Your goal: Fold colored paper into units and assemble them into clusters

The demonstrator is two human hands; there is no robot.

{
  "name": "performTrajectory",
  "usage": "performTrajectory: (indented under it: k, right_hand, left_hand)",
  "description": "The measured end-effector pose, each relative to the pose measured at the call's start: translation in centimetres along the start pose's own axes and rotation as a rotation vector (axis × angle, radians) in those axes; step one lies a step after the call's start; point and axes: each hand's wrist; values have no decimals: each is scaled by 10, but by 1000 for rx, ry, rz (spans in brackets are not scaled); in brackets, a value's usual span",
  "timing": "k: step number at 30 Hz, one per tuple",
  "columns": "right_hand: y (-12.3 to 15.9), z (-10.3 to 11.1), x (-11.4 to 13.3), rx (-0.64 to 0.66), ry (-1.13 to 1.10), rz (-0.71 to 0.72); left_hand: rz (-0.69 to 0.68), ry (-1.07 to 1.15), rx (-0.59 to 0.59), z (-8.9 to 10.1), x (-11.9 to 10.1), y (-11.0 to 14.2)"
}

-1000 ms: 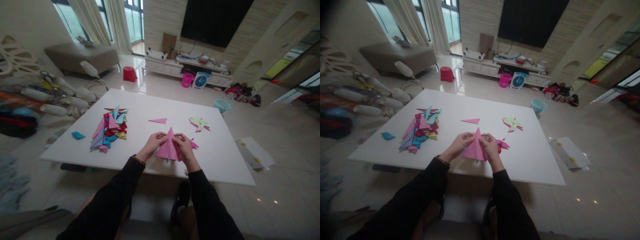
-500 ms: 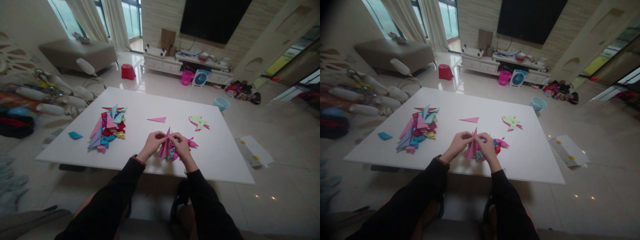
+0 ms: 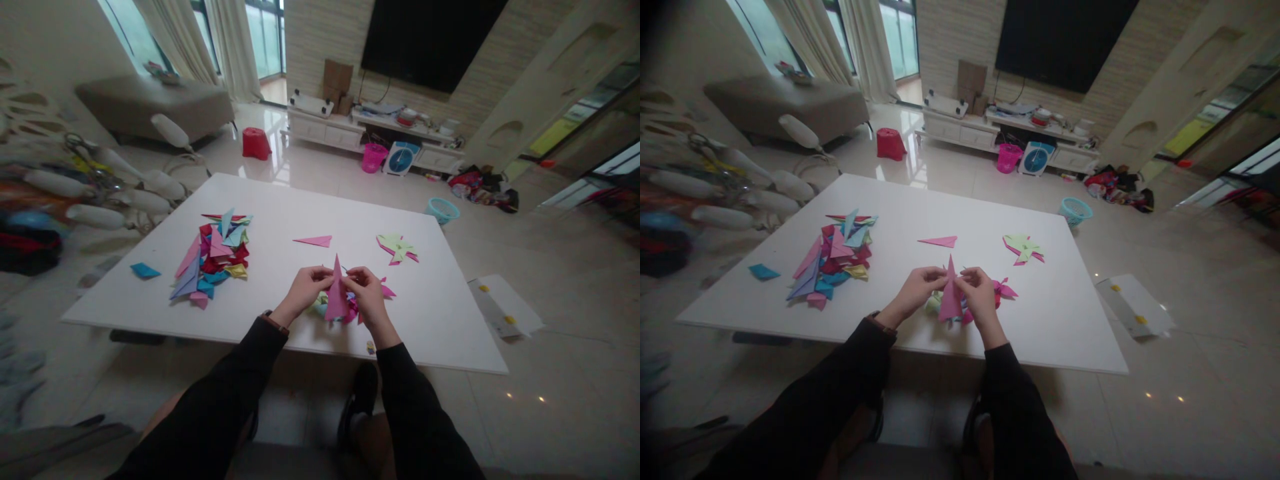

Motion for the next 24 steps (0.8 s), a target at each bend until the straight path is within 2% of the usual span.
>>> performTrajectory:
  k: [4,6,9,11,14,17,19,24]
  right_hand:
    - [2,-3,-2,64,37,-46]
    - [1,-4,-4,2,5,0]
    - [-3,-2,-6,-171,-95,76]
    - [-6,1,-7,-245,-159,95]
    - [-8,5,-8,-292,-195,111]
    - [-8,7,-7,-312,-170,130]
    - [-8,7,-7,-310,-143,132]
    - [-9,4,-10,-314,-84,139]
  left_hand:
    - [1,27,-36,3,-4,3]
    - [25,35,5,4,-7,6]
    - [69,-18,82,4,-9,10]
    - [65,-65,73,4,-9,11]
    - [35,-107,54,4,-7,9]
    - [34,-106,101,3,-6,6]
    - [31,-101,83,3,-5,5]
    - [64,-104,-54,4,-2,5]
Point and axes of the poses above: each hand's wrist, its own y-axis away from the middle knuckle, its own z-axis out of the back of the hand, x = y × z, and after that the axes turned 8 degrees about -y, right-handed
